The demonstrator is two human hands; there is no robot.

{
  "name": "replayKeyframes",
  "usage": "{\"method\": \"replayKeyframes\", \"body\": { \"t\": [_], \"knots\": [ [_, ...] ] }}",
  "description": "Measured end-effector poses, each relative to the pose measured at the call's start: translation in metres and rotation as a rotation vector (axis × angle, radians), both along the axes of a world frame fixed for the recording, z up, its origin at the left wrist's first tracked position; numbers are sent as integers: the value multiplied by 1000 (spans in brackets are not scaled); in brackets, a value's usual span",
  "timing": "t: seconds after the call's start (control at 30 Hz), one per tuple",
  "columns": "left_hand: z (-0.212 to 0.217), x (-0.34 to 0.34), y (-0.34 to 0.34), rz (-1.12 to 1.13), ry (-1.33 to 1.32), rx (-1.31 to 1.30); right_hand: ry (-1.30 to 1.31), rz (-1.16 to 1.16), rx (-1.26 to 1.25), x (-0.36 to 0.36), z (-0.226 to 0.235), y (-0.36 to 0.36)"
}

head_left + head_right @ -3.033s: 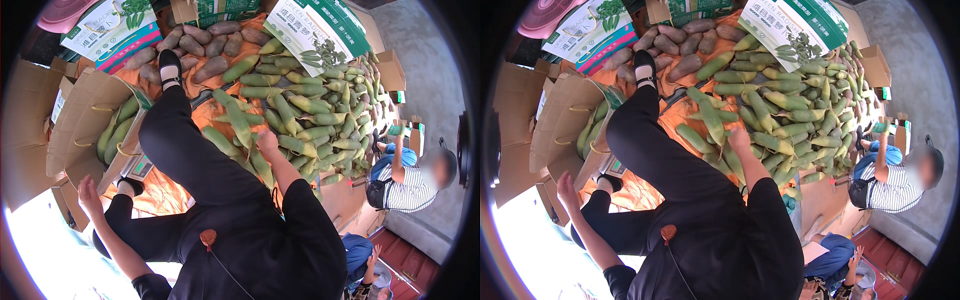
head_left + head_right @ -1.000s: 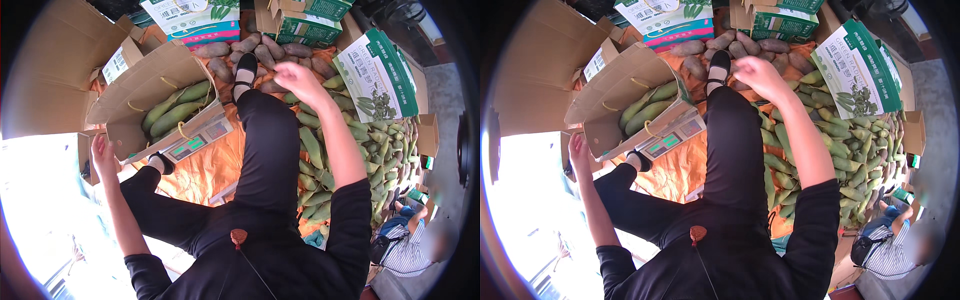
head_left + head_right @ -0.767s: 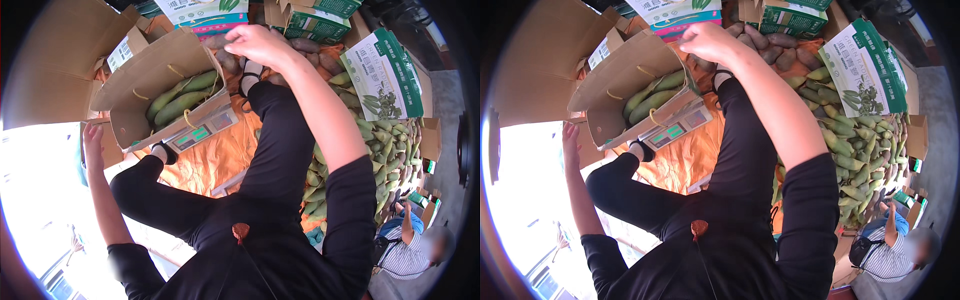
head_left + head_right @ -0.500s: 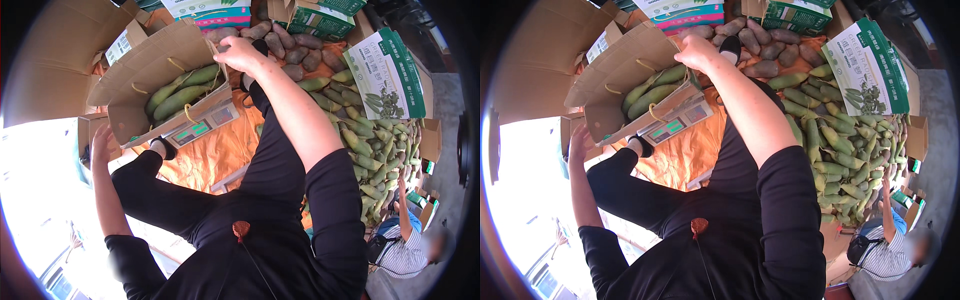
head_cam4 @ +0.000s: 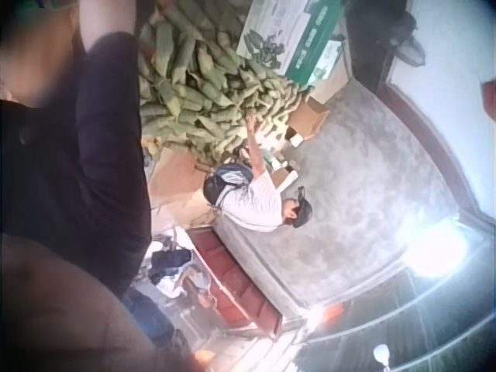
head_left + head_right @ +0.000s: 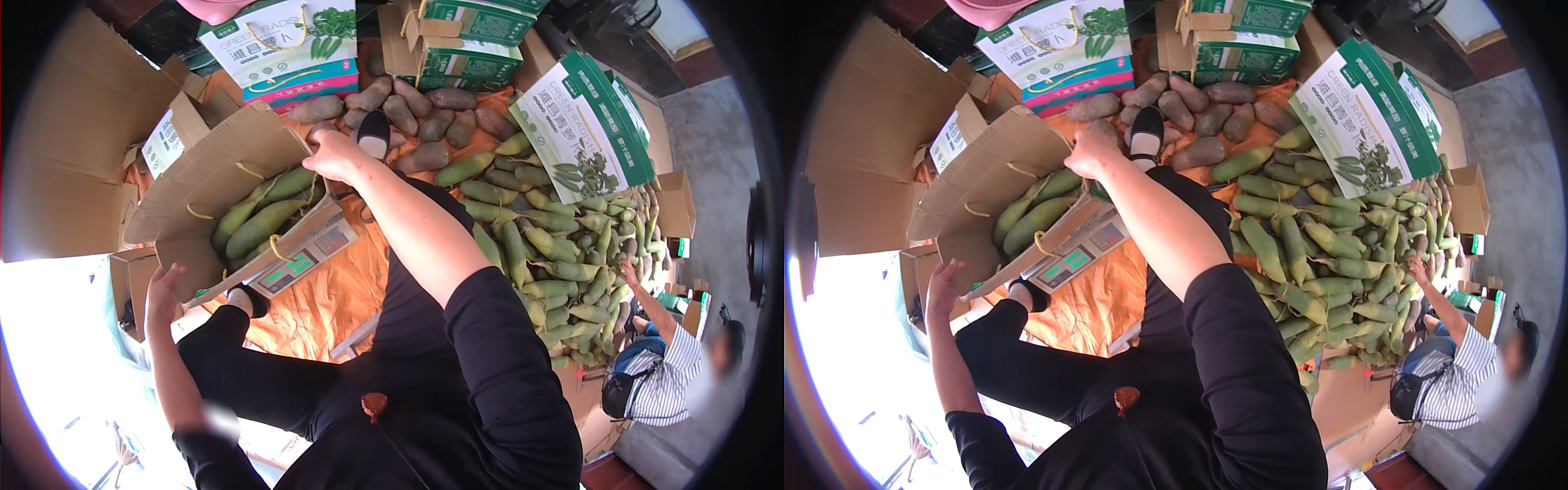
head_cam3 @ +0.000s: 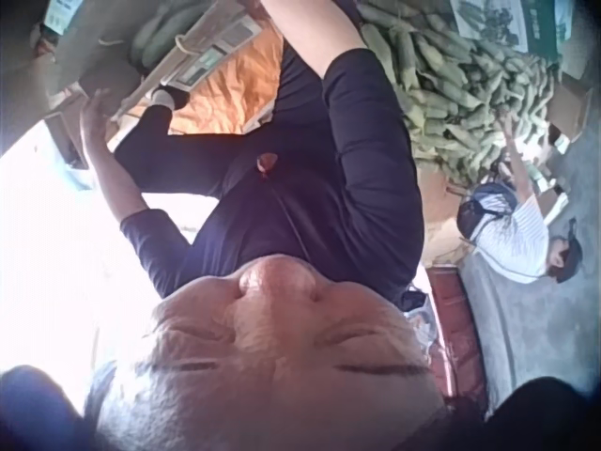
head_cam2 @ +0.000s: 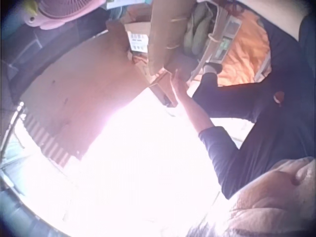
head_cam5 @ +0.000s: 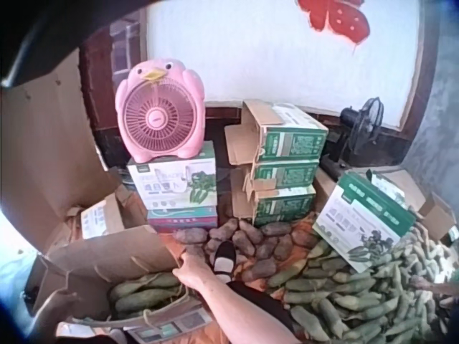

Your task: Sort and pack large green vegetables into cardboard boxes.

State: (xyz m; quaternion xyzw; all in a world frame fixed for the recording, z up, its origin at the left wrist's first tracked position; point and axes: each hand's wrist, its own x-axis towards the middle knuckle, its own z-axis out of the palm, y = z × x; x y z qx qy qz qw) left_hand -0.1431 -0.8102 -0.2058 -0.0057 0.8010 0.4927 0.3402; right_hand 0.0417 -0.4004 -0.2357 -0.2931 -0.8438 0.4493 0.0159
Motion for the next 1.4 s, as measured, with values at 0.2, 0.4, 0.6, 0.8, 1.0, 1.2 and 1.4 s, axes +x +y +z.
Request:
{"method": "replayKeyframes", "body": {
  "t": [0.2, 0.4, 0.6, 0.8, 1.0, 1.2, 1.4],
  "knots": [
    [4, 5, 19, 62, -10, -35, -76, 11, -79, 0, 5, 9],
    [5, 6, 25, 111, 60, -45, -33, -151, -205, -2, 13, -3],
    [5, 2, 20, 165, 129, 13, 168, -292, -432, -8, 20, -11],
    [25, -12, 2, 288, 248, 77, 336, -170, -670, -18, 53, -8],
    [65, -18, -83, 423, 143, 318, 422, -10, -553, -53, 127, -61],
    [124, 35, -156, 532, 153, 413, 419, 174, -695, -69, 177, -125],
    [139, 131, -285, 736, 240, 303, 170, 281, -772, -76, 195, -261]
  ]
}}
